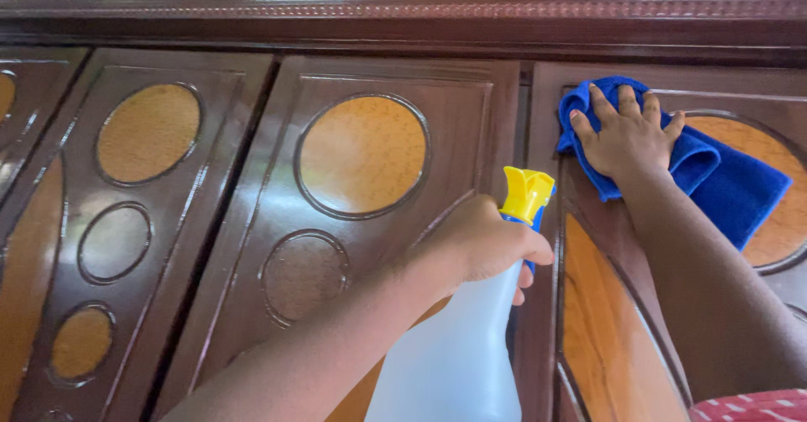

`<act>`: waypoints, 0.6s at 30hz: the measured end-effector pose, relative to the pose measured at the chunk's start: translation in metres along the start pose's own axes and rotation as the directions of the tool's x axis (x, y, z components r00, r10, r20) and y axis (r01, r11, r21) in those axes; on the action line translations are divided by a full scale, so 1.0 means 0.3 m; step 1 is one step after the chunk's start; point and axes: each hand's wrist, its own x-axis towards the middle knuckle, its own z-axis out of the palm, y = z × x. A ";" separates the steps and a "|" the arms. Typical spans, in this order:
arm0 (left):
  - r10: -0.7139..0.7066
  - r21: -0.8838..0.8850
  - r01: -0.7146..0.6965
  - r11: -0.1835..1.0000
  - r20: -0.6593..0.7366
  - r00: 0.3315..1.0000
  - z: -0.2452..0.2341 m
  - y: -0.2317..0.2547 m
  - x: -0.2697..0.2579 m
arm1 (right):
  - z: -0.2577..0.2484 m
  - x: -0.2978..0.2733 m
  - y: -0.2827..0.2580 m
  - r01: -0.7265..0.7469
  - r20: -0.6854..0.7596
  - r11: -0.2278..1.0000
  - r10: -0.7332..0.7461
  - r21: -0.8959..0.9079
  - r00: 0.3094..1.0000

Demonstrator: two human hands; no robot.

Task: The person cleans a dark brown wooden double door by spraying a cleaning solution from a bottle and wiping the surface with a blue cloth. They systematically clean the door panels, handles, and decorative circular insets.

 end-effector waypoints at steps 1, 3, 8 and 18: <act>0.009 -0.012 -0.009 1.000 -0.005 1.000 0.011 -0.003 0.005 | -0.004 -0.004 0.018 0.000 -0.004 1.000 0.000 0.001 1.000; 0.010 -0.042 -0.010 0.999 -0.011 1.000 0.041 -0.005 0.027 | -0.007 -0.010 0.050 0.004 -0.009 1.000 -0.004 0.004 1.000; -0.021 -0.085 0.018 0.996 -0.040 0.999 0.117 0.002 0.067 | -0.025 -0.030 0.147 0.029 -0.008 1.000 -0.029 0.007 1.000; -0.058 -0.052 0.057 0.997 -0.020 0.998 0.291 0.064 0.107 | -0.070 -0.082 0.401 -0.085 -0.007 0.996 0.085 0.021 0.996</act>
